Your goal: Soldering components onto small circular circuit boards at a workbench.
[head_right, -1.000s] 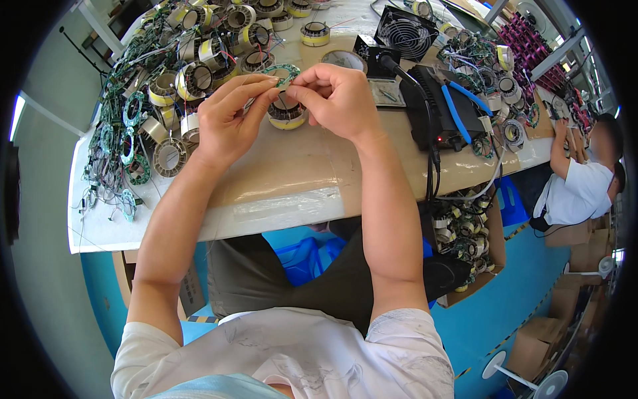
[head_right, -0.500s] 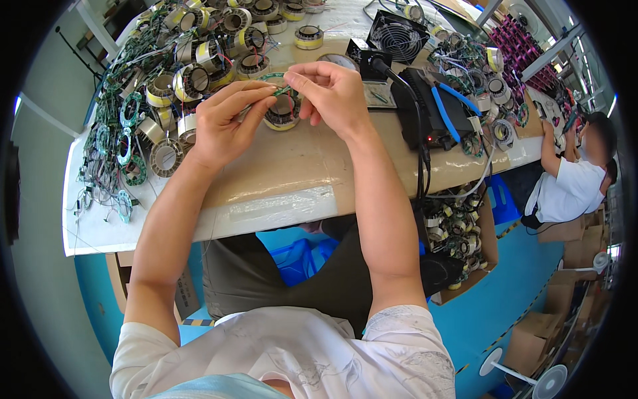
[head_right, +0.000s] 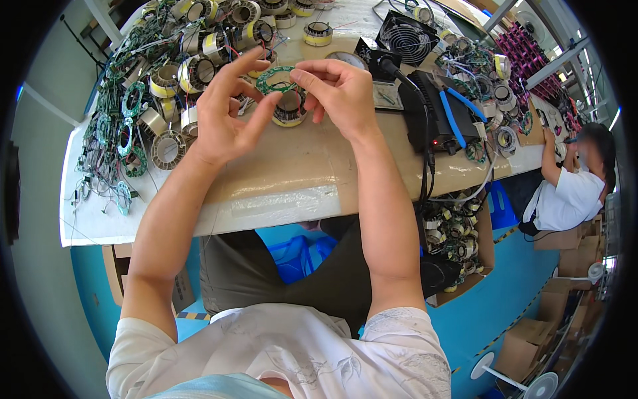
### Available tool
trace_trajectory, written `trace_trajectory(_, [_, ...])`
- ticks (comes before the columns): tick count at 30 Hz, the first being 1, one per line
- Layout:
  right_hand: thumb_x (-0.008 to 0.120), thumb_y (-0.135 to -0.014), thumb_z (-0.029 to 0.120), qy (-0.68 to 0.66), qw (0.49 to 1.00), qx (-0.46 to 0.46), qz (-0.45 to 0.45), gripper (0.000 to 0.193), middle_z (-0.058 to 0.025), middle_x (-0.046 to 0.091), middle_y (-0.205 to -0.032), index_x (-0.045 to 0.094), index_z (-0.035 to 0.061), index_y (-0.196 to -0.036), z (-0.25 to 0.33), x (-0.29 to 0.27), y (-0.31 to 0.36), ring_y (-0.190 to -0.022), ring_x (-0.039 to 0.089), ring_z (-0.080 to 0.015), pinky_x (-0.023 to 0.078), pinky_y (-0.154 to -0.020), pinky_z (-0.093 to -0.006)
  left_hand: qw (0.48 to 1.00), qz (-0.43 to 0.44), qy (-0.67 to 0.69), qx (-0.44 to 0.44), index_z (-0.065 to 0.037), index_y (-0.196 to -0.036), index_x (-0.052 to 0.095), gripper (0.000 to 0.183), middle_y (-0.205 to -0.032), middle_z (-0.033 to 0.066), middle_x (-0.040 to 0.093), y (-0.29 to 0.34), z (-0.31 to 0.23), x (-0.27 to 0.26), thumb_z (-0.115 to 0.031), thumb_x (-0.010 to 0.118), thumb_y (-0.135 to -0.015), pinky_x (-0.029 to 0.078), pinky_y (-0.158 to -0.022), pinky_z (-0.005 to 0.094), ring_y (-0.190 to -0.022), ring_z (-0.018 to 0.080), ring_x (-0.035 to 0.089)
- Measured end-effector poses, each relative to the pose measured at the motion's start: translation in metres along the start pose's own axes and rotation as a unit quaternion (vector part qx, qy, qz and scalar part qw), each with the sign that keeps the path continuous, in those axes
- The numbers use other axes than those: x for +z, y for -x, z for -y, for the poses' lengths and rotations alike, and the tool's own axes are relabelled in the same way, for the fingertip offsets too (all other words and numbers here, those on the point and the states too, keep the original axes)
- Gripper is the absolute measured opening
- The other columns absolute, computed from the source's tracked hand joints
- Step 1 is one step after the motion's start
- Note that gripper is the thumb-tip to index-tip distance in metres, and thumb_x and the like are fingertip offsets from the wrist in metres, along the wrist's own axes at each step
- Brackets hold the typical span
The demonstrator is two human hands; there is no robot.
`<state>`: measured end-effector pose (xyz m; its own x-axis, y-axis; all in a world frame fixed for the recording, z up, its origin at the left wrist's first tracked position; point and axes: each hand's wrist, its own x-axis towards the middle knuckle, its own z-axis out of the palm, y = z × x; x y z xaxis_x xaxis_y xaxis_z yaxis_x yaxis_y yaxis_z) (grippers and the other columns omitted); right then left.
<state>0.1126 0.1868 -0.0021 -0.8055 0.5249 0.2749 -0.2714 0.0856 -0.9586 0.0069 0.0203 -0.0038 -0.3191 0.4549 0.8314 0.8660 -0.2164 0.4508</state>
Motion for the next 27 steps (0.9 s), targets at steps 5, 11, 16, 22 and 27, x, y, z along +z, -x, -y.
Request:
trace_trajectory(5, [0.074,-0.091,0.012,0.025,1.000,-0.002,0.011,0.025,-0.0122,0.075,-0.092,0.071,-0.0057,-0.108,0.000,0.000,0.000,-0.056,0.060,-0.0076,0.045,-0.040,-0.0203,0.991,-0.081,0.051,-0.093,0.001,-0.118,0.056,0.023,-0.097,0.0118,0.072,0.006,0.019,0.000,-0.004,0.064,-0.097,0.047,-0.055,0.0225,-0.061,0.0085,0.060])
trace_trajectory(11, [0.074,-0.091,0.012,0.031,1.000,-0.001,0.005,0.024,-0.0121,0.075,-0.092,0.071,-0.0056,-0.107,0.001,-0.002,0.000,-0.055,0.060,-0.0071,0.045,-0.040,-0.0201,0.951,-0.075,0.247,-0.171,0.001,-0.102,0.056,0.008,-0.084,0.0061,0.067,0.004,0.008,0.001,-0.005,0.062,-0.100,0.050,-0.062,0.0207,-0.070,0.0082,0.063])
trace_trajectory(16, [0.074,-0.091,0.013,0.039,0.999,-0.003,0.001,0.024,-0.0113,0.075,-0.091,0.072,-0.0052,-0.107,0.001,-0.001,0.000,-0.055,0.059,-0.0069,0.045,-0.040,-0.0204,0.926,-0.019,0.292,-0.236,0.001,-0.097,0.057,0.009,-0.082,0.0038,0.065,0.005,0.004,-0.004,-0.003,0.065,-0.097,0.050,-0.062,0.0217,-0.071,0.0081,0.063])
trace_trajectory(22, [0.077,-0.088,0.012,0.012,1.000,-0.006,-0.007,0.022,-0.0049,0.070,-0.077,0.074,-0.0040,-0.102,0.001,-0.001,-0.001,-0.053,0.061,-0.0064,0.045,-0.038,-0.0201,0.948,0.019,0.208,-0.239,-0.003,-0.093,0.058,0.007,-0.076,0.0019,0.063,0.004,0.004,-0.006,-0.006,0.064,-0.095,0.039,-0.053,0.0190,-0.061,0.0043,0.051])
trace_trajectory(27, [0.077,-0.088,0.012,0.012,1.000,-0.009,-0.007,0.022,-0.0046,0.070,-0.076,0.074,-0.0039,-0.102,0.000,-0.002,-0.001,-0.053,0.060,-0.0067,0.046,-0.038,-0.0203,0.950,-0.017,0.219,-0.222,-0.002,-0.090,0.060,0.007,-0.094,0.0036,0.066,0.004,0.014,-0.005,-0.004,0.066,-0.091,0.047,-0.070,0.0212,-0.082,0.0058,0.058])
